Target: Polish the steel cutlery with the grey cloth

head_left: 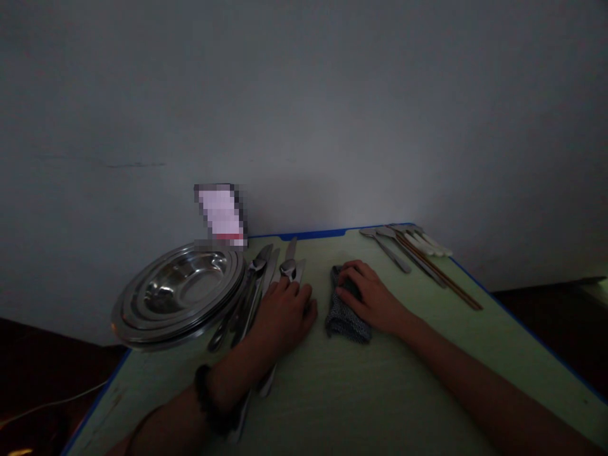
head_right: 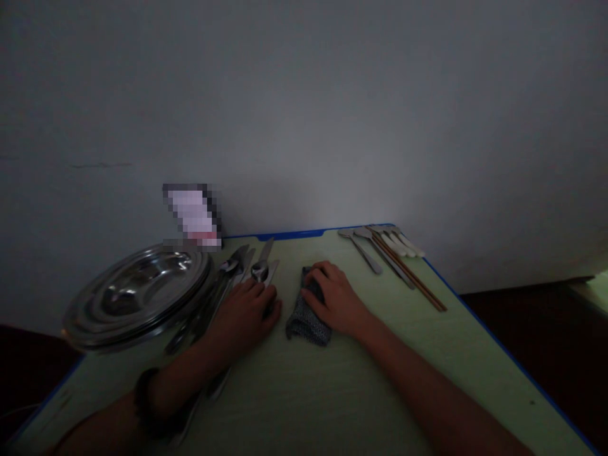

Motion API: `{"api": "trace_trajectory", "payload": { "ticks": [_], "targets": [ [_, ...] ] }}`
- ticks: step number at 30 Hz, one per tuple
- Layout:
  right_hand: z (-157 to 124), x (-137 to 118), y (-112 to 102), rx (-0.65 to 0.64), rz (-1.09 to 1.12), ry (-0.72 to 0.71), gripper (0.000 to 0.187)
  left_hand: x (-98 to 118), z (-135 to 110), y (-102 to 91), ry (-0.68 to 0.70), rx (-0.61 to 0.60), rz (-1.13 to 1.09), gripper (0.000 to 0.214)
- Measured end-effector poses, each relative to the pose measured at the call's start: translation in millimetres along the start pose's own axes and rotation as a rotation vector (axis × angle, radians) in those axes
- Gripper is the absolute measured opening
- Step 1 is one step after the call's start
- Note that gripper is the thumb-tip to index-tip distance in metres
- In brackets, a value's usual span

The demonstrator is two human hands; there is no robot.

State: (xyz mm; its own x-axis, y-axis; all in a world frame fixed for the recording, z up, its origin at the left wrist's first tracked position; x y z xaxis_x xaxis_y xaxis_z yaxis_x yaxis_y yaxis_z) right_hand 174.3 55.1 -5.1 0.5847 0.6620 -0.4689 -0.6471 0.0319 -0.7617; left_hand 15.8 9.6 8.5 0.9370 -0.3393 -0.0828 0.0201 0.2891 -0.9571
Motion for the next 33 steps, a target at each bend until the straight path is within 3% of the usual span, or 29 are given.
{"api": "trace_trajectory", "payload": {
  "ticks": [22, 33],
  "targets": [
    [-0.2, -0.2, -1.1, 0.001, 0.004, -0.007, 0.014, 0.4, -1.7, 3.3, -0.052, -0.002, 0.012, 0.026],
    [0.4, 0.3, -1.1, 0.017, 0.011, -0.020, 0.014, 4.1, 0.0, 2.0, 0.044, -0.059, -0.075, 0.017]
  ]
}}
Point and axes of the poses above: each hand's wrist, its own z-axis towards the middle knuckle, its own y-axis out of the palm, x = y × z, the point moved 4 cm from there along z, towards the middle knuckle, and after that the axes turned 4 degrees about x, right-handed, at the moved point
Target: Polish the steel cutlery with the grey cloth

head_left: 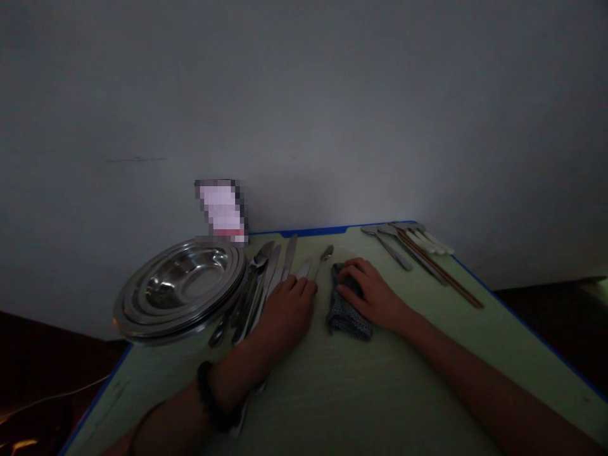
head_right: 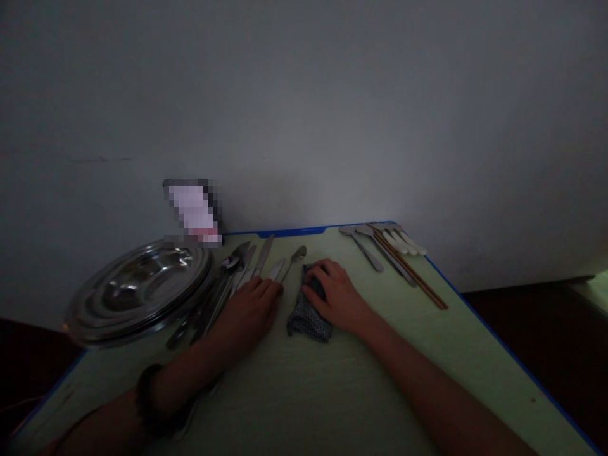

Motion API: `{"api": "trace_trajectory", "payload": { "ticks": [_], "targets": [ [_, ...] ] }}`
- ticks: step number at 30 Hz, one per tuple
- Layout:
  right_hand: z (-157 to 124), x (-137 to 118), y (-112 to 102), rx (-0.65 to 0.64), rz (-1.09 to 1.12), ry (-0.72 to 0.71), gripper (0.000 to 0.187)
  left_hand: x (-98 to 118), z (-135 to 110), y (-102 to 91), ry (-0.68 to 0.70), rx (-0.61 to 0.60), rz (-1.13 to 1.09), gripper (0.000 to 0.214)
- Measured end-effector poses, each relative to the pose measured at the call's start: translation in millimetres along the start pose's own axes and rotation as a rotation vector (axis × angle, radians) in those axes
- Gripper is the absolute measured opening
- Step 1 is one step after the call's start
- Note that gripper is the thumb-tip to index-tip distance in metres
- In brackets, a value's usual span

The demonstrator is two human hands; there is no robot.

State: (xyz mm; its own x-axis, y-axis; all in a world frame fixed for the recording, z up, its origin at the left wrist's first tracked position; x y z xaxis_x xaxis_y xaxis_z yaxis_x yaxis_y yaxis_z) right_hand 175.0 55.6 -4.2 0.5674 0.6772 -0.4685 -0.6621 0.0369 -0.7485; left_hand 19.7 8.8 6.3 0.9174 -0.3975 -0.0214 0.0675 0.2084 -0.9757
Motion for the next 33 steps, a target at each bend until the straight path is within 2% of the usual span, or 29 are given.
{"api": "trace_trajectory", "payload": {
  "ticks": [4, 11, 17, 22, 25, 27, 30, 33],
  "targets": [
    [0.4, -0.5, -0.5, 0.003, -0.006, -0.005, 0.013, 1.5, -1.0, -1.6, 0.018, 0.011, 0.019, 0.019],
    [0.1, -0.7, -1.1, -0.011, -0.001, -0.001, 0.014, -2.5, -1.7, -2.9, -0.117, 0.029, 0.120, 0.020],
    [0.8, 1.5, -1.2, 0.062, 0.009, 0.069, 0.021, -2.1, -0.7, 1.3, -0.106, -0.043, 0.064, 0.022],
    [0.5, 13.8, 0.0, 0.119, 0.227, 0.247, 0.022, -2.5, 0.2, 2.0, -0.082, -0.061, 0.033, 0.025],
    [3.2, 16.2, -5.5, 0.118, 0.345, 0.253, 0.027, -3.0, 0.7, 1.1, -0.077, -0.062, 0.024, 0.026],
    [4.8, 14.4, -14.0, 0.153, 0.238, 0.213, 0.024, -3.0, 1.1, 0.1, -0.076, -0.061, 0.018, 0.026],
    [3.0, 8.3, -23.2, 0.168, -0.092, 0.201, 0.027, -2.6, 1.8, -1.7, -0.075, -0.057, 0.004, 0.025],
    [0.3, 1.1, -18.9, 0.002, -0.308, 0.241, 0.037, -2.5, 2.1, -2.6, -0.071, -0.055, -0.012, 0.025]
  ]
}}
Point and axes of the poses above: each hand's wrist, its own z-axis towards the middle knuckle, its own y-axis out of the palm, x = y × z, the point moved 4 cm from there along z, towards the middle knuckle, and after that the axes turned 4 degrees about x, right-handed, at the moved point
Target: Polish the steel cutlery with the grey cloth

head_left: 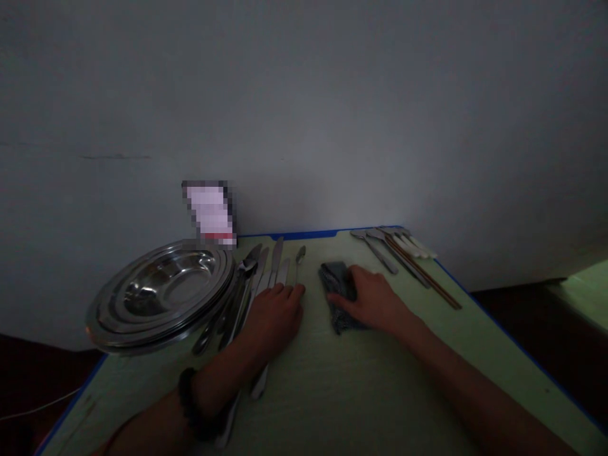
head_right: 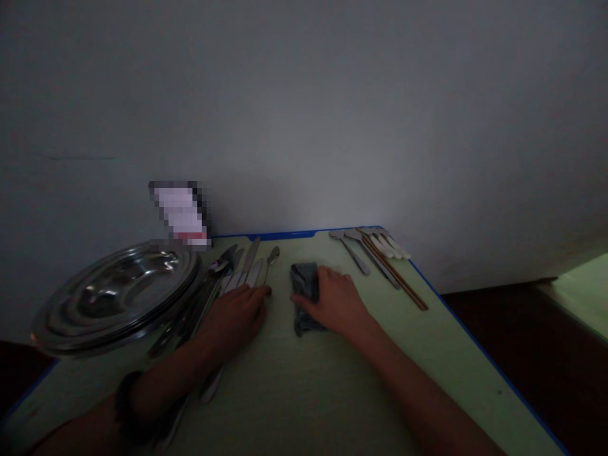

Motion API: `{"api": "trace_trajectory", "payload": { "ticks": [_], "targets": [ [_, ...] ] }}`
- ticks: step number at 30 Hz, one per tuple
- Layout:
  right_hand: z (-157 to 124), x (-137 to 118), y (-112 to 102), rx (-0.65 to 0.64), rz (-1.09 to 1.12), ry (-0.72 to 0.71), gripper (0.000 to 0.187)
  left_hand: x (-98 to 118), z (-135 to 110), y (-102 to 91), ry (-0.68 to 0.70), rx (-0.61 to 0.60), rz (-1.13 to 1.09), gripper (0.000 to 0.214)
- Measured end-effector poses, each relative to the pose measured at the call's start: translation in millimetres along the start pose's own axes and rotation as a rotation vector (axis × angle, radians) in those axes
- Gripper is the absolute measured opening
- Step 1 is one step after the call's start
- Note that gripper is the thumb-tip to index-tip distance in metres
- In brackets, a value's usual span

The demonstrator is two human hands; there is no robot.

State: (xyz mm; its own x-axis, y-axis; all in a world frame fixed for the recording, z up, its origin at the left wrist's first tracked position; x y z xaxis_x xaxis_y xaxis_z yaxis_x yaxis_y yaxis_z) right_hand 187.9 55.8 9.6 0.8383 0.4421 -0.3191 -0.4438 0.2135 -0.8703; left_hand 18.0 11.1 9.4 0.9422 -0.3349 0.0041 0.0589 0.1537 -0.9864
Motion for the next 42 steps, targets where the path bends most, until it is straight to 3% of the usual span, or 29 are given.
{"api": "trace_trajectory", "payload": {
  "ticks": [4, 7, 10, 14, 18, 20, 23, 26, 30, 37, 42],
  "targets": [
    [11.8, -5.4, 7.9, -0.153, 0.012, 0.036, 0.019, -3.1, -1.0, 1.7, -0.004, 0.048, -0.133, 0.023],
    [33.8, -3.6, 19.5, -0.236, 0.383, 0.033, 0.019, -9.5, -1.7, 2.5, -0.049, 0.171, -0.362, 0.025],
    [50.4, 8.0, 30.8, -0.156, 0.769, 0.153, 0.022, -16.5, -1.6, 1.3, -0.126, 0.279, -0.612, 0.024],
    [51.4, 21.5, 43.3, -0.106, 1.141, 0.315, 0.025, -23.8, -1.8, -1.7, -0.304, 0.355, -0.902, 0.024],
    [49.0, 30.0, 42.8, -0.110, 1.517, 0.405, 0.030, -24.9, -3.7, -4.2, -0.361, 0.398, -1.035, 0.021],
    [49.0, 35.9, 42.0, -0.086, 1.603, 0.491, 0.034, -25.5, -5.3, -4.7, -0.371, 0.417, -1.059, 0.020],
    [48.9, 39.9, 44.5, -0.115, 1.566, 0.565, 0.033, -25.4, -6.9, -5.3, -0.363, 0.411, -1.042, 0.019],
    [48.3, 38.1, 48.7, -0.169, 1.478, 0.566, 0.030, -23.4, -7.9, -7.1, -0.327, 0.400, -0.996, 0.019],
    [49.1, 36.2, 48.5, -0.147, 1.414, 0.561, 0.029, -18.7, -9.9, -9.6, -0.265, 0.414, -0.911, 0.019],
    [53.5, 27.4, 40.8, -0.092, 1.079, 0.418, 0.024, -18.2, -17.9, -15.1, -0.235, 0.599, -0.886, 0.019],
    [52.6, 32.7, 45.9, -0.030, 1.171, 0.597, 0.026, -6.6, -16.7, -12.0, -0.060, 0.415, -0.924, 0.020]
  ]
}}
Point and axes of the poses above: each hand's wrist, its own z-axis towards the middle knuckle, its own y-axis out of the palm, x = y × z, the point moved 4 cm from there along z, towards the middle knuckle, and after that the axes turned 4 degrees about x, right-handed, at the moved point
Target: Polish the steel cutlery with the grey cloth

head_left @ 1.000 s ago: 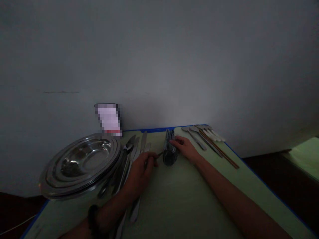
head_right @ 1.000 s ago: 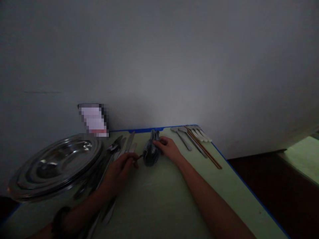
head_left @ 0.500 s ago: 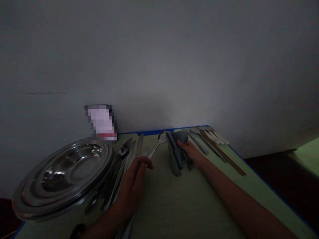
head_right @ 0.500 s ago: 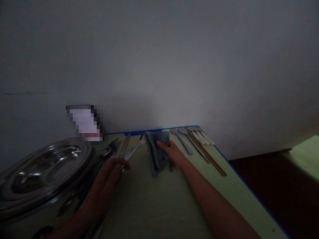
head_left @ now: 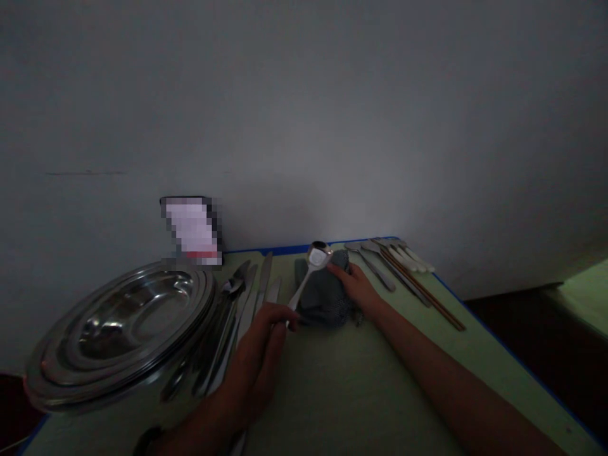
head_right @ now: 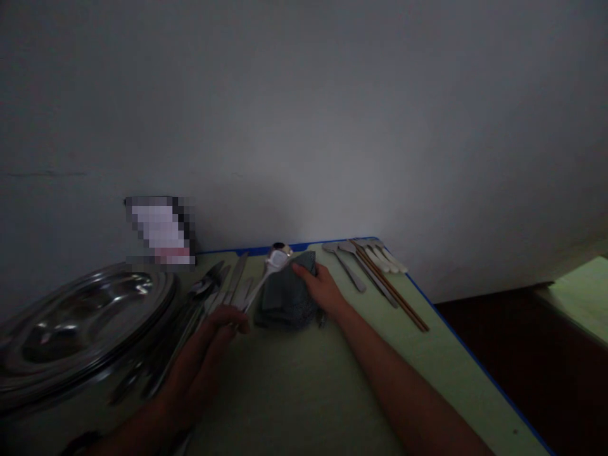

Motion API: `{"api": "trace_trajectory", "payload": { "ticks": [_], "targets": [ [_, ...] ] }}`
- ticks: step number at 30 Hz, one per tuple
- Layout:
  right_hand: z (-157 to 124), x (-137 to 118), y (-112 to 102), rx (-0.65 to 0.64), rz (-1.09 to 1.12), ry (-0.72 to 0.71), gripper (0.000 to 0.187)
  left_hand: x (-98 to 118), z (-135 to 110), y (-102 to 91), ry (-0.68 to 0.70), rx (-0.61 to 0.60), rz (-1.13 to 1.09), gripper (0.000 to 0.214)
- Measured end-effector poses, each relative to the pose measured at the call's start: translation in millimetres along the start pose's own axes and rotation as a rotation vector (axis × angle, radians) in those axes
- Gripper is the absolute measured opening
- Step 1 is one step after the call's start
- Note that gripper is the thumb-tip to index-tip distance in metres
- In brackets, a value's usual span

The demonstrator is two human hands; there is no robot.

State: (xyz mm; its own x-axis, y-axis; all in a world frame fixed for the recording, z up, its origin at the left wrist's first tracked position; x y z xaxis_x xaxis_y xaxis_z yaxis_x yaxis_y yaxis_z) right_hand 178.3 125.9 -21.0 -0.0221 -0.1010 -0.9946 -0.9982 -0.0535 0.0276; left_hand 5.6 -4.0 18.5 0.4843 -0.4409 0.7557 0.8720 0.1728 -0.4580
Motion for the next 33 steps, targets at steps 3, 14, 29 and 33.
{"api": "trace_trajectory", "payload": {
  "ticks": [3, 14, 29, 33],
  "targets": [
    [3.7, 4.5, -5.5, 0.045, 0.196, 0.137, 0.024, -1.6, 1.4, 5.0, -0.063, -0.075, 0.016, 0.020],
    [0.8, -1.0, -3.7, -0.192, 0.625, 0.139, 0.049, -14.9, 6.4, 10.7, -0.135, -0.145, 0.149, 0.019],
    [-1.9, 2.5, 8.6, -0.273, 0.379, 0.039, 0.023, -10.5, 3.0, 14.8, -0.031, -0.250, 0.121, 0.017],
    [-3.2, -0.1, 10.2, -0.243, 0.324, -0.007, 0.027, -7.8, 1.6, 17.8, 0.031, -0.353, 0.153, 0.019]
  ]
}}
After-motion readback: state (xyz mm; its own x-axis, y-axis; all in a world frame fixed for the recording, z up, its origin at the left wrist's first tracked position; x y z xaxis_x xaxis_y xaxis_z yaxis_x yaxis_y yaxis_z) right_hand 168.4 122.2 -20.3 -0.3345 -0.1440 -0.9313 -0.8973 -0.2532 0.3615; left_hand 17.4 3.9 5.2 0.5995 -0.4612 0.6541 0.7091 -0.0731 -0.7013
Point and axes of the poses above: each hand's wrist, its own z-axis towards the middle knuckle, its own y-axis out of the palm, x = y × z, the point moved 4 cm from there along z, towards the middle knuckle, and after that the axes turned 4 degrees about x, right-handed, at the moved point
